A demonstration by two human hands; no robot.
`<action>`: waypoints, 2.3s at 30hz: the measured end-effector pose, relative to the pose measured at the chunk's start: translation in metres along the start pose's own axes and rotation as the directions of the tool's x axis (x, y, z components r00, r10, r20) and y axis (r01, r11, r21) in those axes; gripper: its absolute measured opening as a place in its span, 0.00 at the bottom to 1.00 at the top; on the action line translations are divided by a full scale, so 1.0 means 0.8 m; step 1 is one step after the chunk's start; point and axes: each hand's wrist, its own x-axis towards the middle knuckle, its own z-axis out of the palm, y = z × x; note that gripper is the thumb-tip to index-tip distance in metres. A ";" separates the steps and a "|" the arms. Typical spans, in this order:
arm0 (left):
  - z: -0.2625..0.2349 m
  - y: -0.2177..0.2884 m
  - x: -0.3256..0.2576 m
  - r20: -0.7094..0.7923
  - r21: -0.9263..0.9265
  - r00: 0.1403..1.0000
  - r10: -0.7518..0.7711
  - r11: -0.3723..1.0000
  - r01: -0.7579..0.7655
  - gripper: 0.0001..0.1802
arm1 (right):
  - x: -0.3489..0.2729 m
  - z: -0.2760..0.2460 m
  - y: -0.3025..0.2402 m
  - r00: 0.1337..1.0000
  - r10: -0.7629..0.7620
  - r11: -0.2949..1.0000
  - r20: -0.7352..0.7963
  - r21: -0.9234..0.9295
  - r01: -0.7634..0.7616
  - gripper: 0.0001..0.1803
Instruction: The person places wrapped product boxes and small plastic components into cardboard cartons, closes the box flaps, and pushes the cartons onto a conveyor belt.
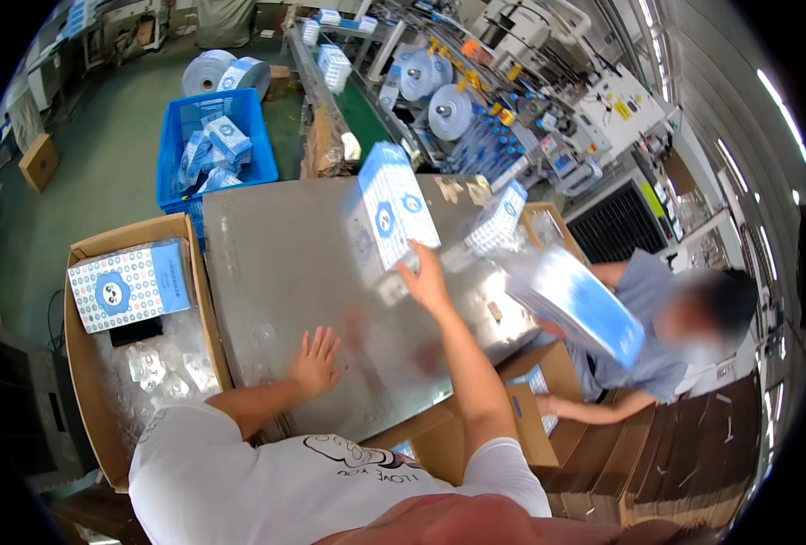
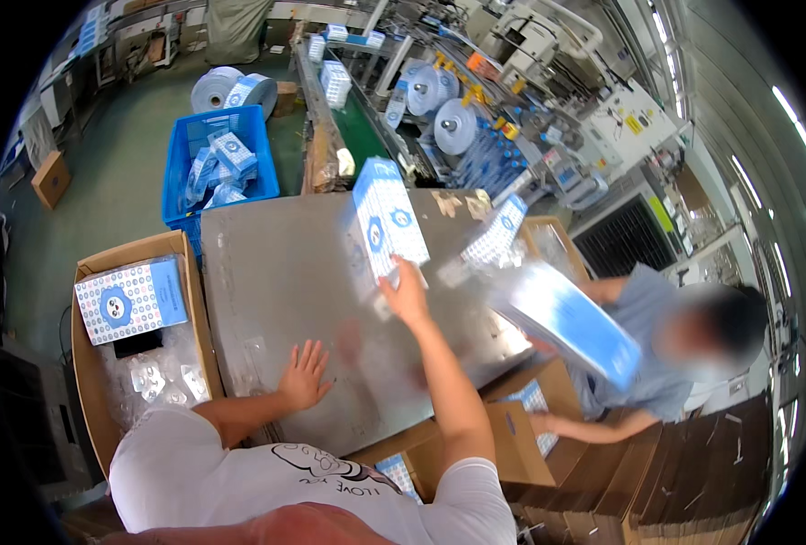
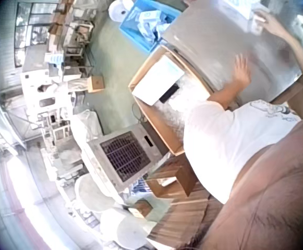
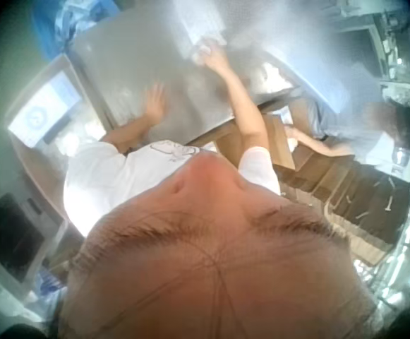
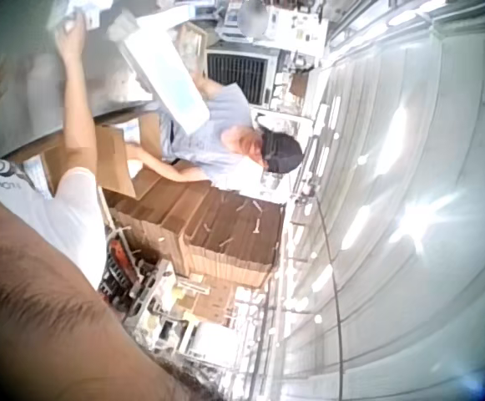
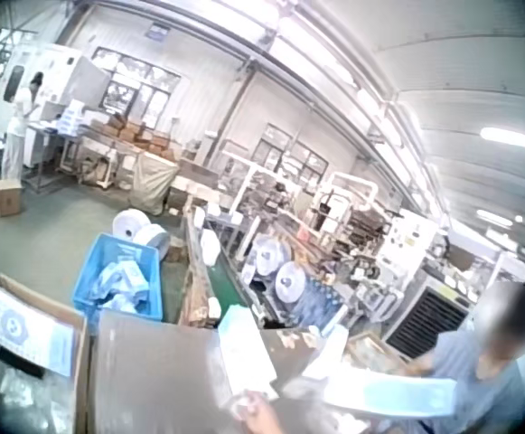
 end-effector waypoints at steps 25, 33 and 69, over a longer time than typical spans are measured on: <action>0.032 -0.004 0.005 -0.051 -0.047 0.997 -0.053 0.998 0.051 0.43 | -0.154 -0.032 -0.061 0.768 0.592 0.702 0.243 -0.624 -0.344 0.61; -0.177 0.008 -0.001 -0.254 -0.084 0.929 0.269 0.951 -0.298 0.58 | -0.279 -0.055 -0.156 0.868 0.390 0.850 0.308 -0.482 -0.211 0.57; -0.182 0.027 0.049 -0.119 -0.305 0.790 0.601 0.735 -0.605 0.35 | -0.106 -0.060 -0.052 0.724 0.626 0.737 0.288 -0.521 -0.430 0.63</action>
